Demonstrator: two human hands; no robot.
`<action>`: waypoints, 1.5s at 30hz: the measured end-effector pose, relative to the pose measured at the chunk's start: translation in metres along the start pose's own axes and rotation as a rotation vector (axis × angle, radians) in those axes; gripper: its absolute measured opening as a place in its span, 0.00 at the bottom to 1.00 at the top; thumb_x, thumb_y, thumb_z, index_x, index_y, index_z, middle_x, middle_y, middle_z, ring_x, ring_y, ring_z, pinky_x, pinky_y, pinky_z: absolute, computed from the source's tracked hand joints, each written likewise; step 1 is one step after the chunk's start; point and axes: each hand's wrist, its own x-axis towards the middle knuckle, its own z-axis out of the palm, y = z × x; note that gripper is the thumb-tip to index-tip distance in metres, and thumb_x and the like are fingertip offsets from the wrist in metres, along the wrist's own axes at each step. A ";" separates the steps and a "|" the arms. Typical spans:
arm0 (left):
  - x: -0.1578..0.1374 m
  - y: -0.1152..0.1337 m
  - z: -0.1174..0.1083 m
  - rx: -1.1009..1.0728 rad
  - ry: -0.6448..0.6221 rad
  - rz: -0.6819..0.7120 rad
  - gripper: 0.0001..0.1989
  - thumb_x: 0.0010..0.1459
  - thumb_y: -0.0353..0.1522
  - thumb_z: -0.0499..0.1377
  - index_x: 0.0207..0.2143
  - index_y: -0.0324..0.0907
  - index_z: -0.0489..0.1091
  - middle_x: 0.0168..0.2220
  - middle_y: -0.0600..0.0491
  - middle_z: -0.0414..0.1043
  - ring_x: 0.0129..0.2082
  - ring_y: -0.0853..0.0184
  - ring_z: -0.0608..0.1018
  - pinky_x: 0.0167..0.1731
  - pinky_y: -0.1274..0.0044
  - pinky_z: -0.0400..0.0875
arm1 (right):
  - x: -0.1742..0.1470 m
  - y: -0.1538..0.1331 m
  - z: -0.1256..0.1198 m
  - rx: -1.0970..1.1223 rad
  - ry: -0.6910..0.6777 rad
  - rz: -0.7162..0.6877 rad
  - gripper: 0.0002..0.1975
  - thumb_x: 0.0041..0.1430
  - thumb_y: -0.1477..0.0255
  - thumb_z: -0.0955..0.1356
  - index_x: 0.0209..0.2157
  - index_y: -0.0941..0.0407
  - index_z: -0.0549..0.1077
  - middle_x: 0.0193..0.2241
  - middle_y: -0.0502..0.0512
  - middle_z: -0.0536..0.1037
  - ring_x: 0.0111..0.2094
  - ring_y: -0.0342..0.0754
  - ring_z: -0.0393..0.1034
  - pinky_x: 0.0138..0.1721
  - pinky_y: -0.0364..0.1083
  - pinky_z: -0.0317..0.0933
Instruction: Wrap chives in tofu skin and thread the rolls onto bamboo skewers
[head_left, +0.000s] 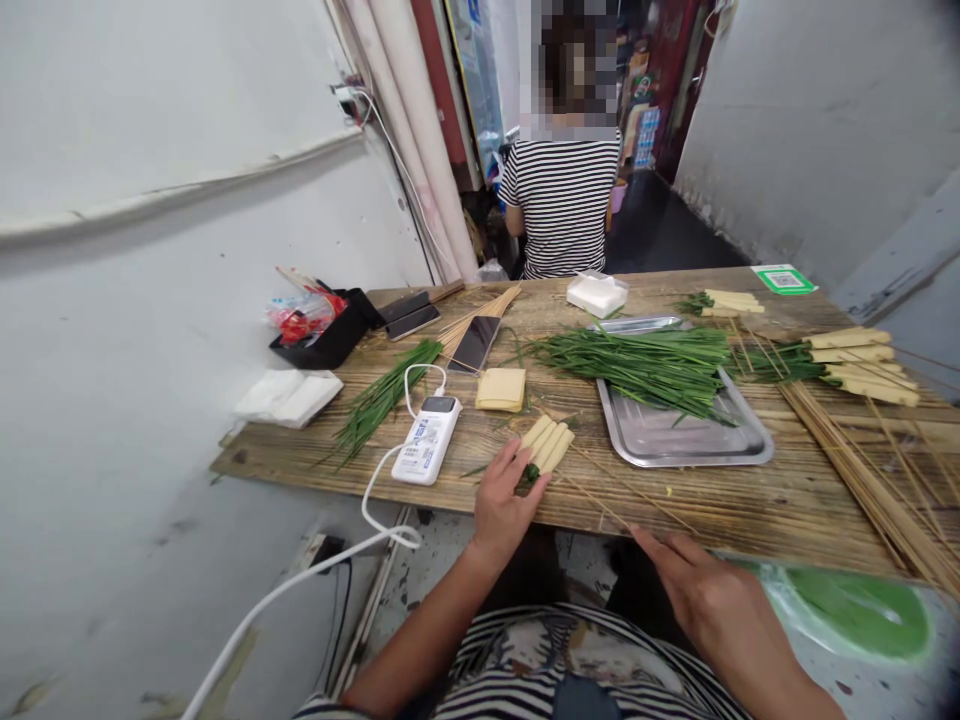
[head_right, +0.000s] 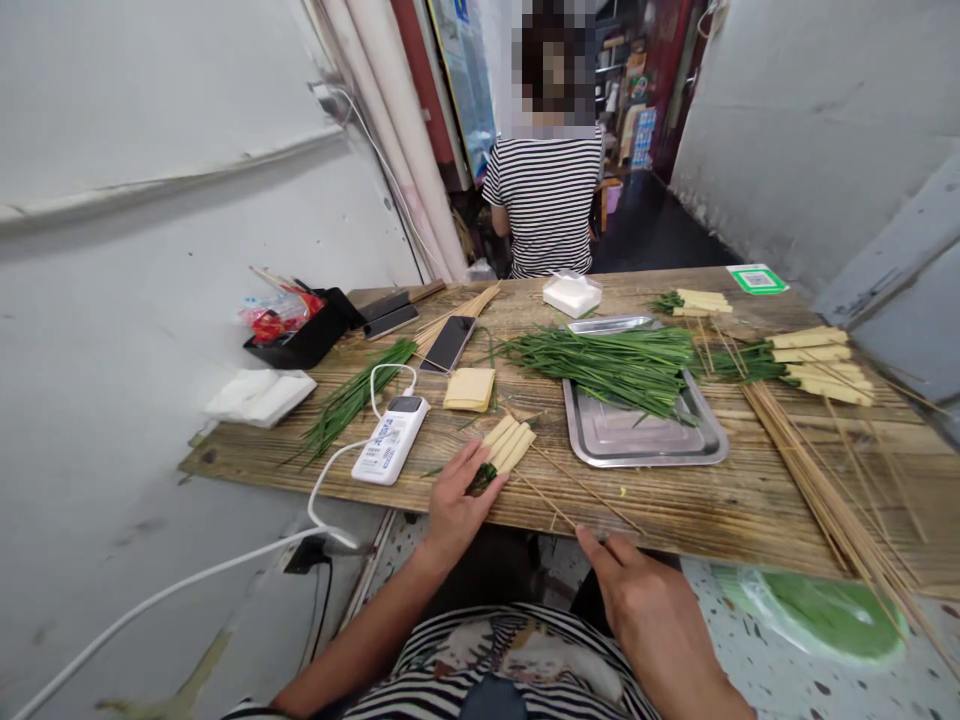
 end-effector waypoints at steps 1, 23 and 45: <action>0.000 -0.001 -0.002 0.003 0.011 0.002 0.18 0.56 0.33 0.61 0.49 0.40 0.70 0.53 0.42 0.69 0.53 0.58 0.71 0.53 0.64 0.68 | 0.000 0.000 0.000 -0.006 0.001 -0.001 0.21 0.61 0.79 0.56 0.50 0.56 0.72 0.30 0.53 0.77 0.22 0.42 0.71 0.23 0.40 0.64; 0.017 0.005 -0.020 0.297 -0.153 0.131 0.08 0.59 0.27 0.56 0.36 0.43 0.74 0.34 0.50 0.74 0.38 0.63 0.71 0.38 0.70 0.62 | -0.001 0.004 0.006 0.070 0.009 0.034 0.20 0.62 0.76 0.56 0.52 0.54 0.71 0.31 0.53 0.78 0.25 0.42 0.72 0.27 0.39 0.68; 0.004 0.004 0.000 0.060 -0.017 0.101 0.06 0.56 0.31 0.61 0.37 0.39 0.74 0.45 0.44 0.75 0.50 0.59 0.75 0.51 0.65 0.72 | 0.003 0.019 0.011 0.028 0.005 -0.028 0.20 0.62 0.77 0.56 0.50 0.56 0.71 0.33 0.55 0.78 0.25 0.43 0.73 0.27 0.40 0.67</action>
